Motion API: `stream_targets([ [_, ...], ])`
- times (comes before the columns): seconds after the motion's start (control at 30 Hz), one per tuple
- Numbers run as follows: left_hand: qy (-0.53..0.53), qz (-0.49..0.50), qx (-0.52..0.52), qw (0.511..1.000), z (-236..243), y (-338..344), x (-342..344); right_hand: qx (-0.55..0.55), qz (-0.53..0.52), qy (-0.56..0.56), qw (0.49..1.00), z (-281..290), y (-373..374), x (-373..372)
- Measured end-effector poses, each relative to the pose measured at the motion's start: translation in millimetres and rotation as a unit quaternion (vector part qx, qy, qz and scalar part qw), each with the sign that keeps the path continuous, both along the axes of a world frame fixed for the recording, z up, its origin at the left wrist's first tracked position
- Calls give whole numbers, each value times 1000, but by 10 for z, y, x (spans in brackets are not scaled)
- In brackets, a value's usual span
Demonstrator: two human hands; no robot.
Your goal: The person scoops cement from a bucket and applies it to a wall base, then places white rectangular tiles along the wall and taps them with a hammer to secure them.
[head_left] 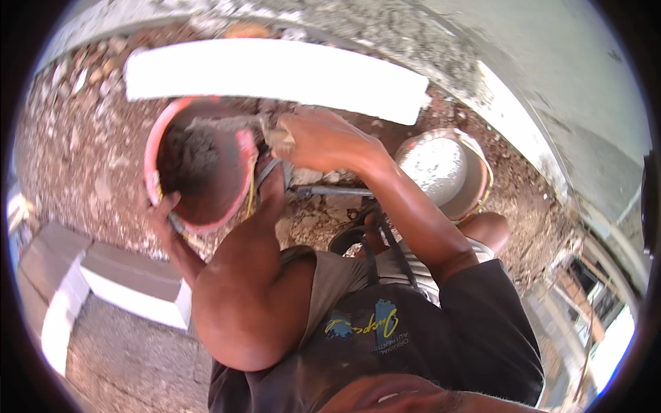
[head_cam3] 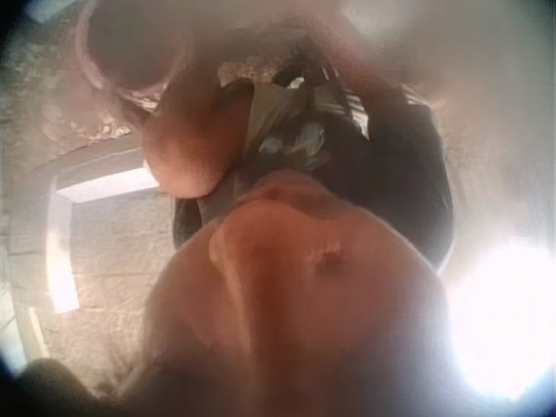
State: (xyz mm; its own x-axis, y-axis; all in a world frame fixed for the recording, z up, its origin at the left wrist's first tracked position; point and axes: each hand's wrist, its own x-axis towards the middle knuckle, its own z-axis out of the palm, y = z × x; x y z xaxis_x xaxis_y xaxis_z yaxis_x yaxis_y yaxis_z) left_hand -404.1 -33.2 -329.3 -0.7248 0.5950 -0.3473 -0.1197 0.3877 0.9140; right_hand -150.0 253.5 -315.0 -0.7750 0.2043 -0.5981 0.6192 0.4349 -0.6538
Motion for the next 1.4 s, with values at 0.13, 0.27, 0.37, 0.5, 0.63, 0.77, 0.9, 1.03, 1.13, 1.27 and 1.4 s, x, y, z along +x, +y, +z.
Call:
stream_targets([
  [0.13, 132, -86, 57, 986, -213, 197, -5, 41, 32, 48, 998, -423, -964, -760],
  [0.27, 110, -70, 136, 982, -357, 210, 21, 17, 115, 59, 991, -464, -1328, -622],
  [0.37, 119, -74, 115, 983, -336, 219, -28, -98, 73, -1, 993, -529, -1166, -595],
  [0.5, 110, -87, 92, 986, -283, 274, -81, -175, 48, -72, 981, -559, -968, -867],
  [0.63, 135, -75, 117, 981, -280, 284, -61, 26, 66, -73, 995, -456, -726, -851],
  [0.77, 102, -60, 103, 988, -305, 284, -8, 179, -24, 1, 984, -442, -539, -787],
  [0.9, 108, -74, 132, 983, -324, 284, -49, 122, 73, 2, 990, -628, -760, -1025],
  [1.03, 121, -29, 184, 975, -368, 222, -190, 3, 151, -46, 987, -846, -988, -931],
  [1.13, 116, -14, 168, 979, -470, 175, -252, -185, 140, -34, 972, -996, -1001, -768],
  [1.27, 134, -22, 99, 986, -466, 24, -274, -464, 2, -59, 884, -1051, -1051, -583],
  [1.4, 144, 54, 1, 988, -298, -274, -405, -499, -73, -62, 862, -897, -960, -224],
])
